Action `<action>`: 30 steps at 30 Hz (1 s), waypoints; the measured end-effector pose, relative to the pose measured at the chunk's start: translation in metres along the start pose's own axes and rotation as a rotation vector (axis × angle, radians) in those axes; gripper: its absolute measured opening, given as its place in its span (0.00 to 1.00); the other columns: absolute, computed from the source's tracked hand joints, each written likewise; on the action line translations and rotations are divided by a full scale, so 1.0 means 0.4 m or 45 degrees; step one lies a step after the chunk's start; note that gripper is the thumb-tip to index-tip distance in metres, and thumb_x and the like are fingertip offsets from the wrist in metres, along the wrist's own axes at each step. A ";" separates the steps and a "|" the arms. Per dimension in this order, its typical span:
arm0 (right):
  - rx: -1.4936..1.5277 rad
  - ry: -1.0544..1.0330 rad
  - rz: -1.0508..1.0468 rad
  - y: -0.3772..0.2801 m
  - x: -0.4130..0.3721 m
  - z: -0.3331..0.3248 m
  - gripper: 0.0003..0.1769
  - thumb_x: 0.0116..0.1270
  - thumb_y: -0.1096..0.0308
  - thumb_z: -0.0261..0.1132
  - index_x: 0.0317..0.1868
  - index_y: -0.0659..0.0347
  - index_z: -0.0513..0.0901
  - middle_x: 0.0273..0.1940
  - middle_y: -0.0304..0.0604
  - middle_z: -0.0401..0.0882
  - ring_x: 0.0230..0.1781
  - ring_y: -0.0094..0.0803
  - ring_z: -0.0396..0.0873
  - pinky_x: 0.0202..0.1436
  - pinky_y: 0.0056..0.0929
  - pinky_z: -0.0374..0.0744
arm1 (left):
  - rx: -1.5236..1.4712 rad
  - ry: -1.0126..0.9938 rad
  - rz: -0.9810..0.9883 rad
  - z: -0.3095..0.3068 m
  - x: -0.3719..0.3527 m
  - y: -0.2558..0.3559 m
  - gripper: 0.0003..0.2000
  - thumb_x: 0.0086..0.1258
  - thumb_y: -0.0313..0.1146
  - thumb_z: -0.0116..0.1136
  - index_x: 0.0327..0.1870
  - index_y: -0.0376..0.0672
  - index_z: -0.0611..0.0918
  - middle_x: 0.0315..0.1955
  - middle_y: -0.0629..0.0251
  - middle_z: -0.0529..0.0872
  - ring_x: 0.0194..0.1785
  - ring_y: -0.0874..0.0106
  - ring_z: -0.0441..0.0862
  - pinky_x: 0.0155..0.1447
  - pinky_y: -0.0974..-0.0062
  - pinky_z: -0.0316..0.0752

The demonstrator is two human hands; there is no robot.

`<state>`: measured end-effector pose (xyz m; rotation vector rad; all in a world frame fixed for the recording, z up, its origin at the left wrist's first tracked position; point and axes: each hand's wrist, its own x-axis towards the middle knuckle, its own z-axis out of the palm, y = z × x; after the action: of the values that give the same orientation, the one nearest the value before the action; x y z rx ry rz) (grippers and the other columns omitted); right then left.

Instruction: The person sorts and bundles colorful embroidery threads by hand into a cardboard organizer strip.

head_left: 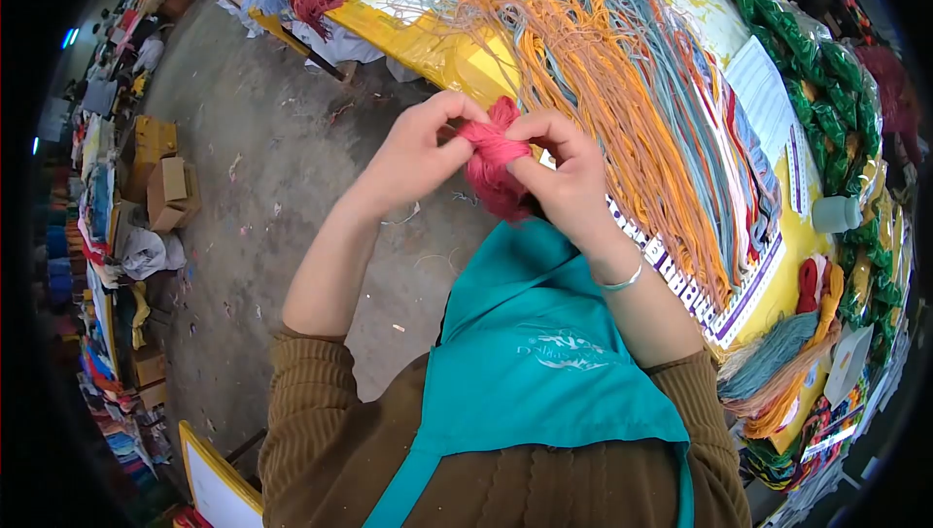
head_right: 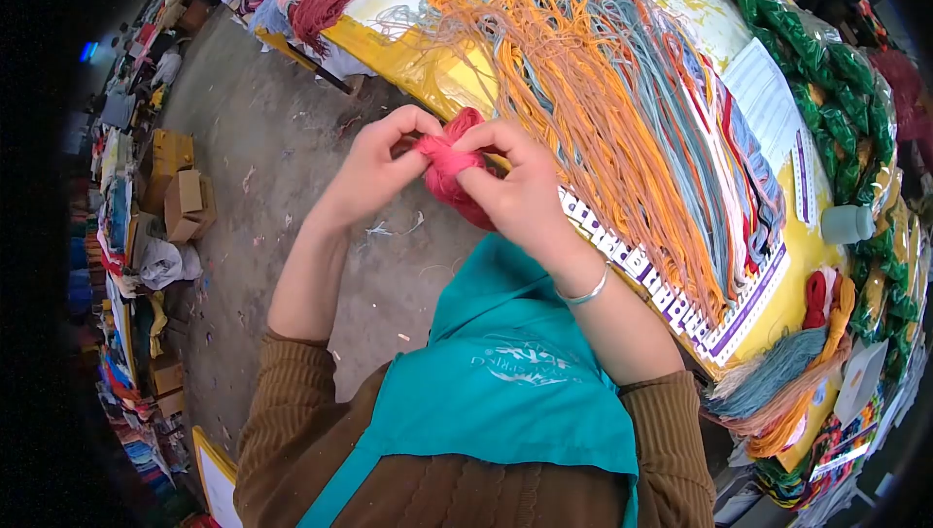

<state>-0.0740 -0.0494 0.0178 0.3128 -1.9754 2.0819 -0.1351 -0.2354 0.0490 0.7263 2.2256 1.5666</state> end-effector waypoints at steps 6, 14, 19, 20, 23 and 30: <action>0.803 0.005 0.429 0.003 -0.007 -0.033 0.11 0.62 0.80 0.64 0.46 0.62 0.79 0.40 0.36 0.81 0.42 0.21 0.79 0.48 0.21 0.77 | -1.050 0.055 -0.210 0.006 -0.006 -0.013 0.11 0.63 0.23 0.55 0.47 0.36 0.78 0.40 0.65 0.84 0.43 0.76 0.80 0.51 0.75 0.75; -0.579 -0.034 -0.116 0.009 0.039 -0.013 0.08 0.64 0.74 0.64 0.44 0.60 0.82 0.39 0.33 0.82 0.46 0.24 0.79 0.49 0.29 0.76 | -0.454 0.205 0.020 0.015 -0.046 0.033 0.09 0.68 0.24 0.53 0.47 0.35 0.77 0.34 0.66 0.83 0.35 0.79 0.80 0.43 0.80 0.75; 0.188 0.218 0.342 0.043 0.010 0.046 0.17 0.67 0.66 0.65 0.53 0.64 0.79 0.42 0.41 0.82 0.47 0.28 0.79 0.51 0.31 0.76 | -0.316 0.461 -0.094 -0.041 -0.042 0.048 0.10 0.68 0.25 0.53 0.49 0.35 0.78 0.30 0.71 0.80 0.34 0.80 0.77 0.43 0.81 0.73; 0.084 0.246 0.177 0.049 -0.013 0.069 0.19 0.66 0.65 0.66 0.55 0.65 0.78 0.43 0.42 0.82 0.48 0.29 0.79 0.53 0.31 0.76 | -0.411 0.469 -0.129 -0.039 -0.043 0.045 0.10 0.68 0.25 0.53 0.49 0.35 0.78 0.30 0.70 0.81 0.34 0.81 0.77 0.43 0.81 0.73; -0.667 0.139 -0.046 0.031 -0.041 0.136 0.35 0.60 0.63 0.69 0.67 0.61 0.67 0.51 0.58 0.79 0.55 0.54 0.77 0.58 0.44 0.76 | -0.687 0.357 -0.264 0.000 -0.043 0.033 0.11 0.68 0.26 0.56 0.50 0.35 0.77 0.31 0.70 0.81 0.35 0.81 0.78 0.44 0.81 0.73; -0.667 -0.207 0.166 0.115 -0.041 0.074 0.29 0.64 0.71 0.57 0.67 0.55 0.69 0.51 0.58 0.80 0.53 0.56 0.78 0.57 0.46 0.76 | 0.110 0.050 -0.198 -0.055 -0.080 0.027 0.11 0.66 0.25 0.55 0.48 0.37 0.80 0.35 0.72 0.83 0.37 0.82 0.79 0.43 0.81 0.75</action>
<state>-0.0739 -0.0816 -0.0293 0.2570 -2.6017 1.5571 -0.1180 -0.2678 0.0659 0.5350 2.3291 1.4300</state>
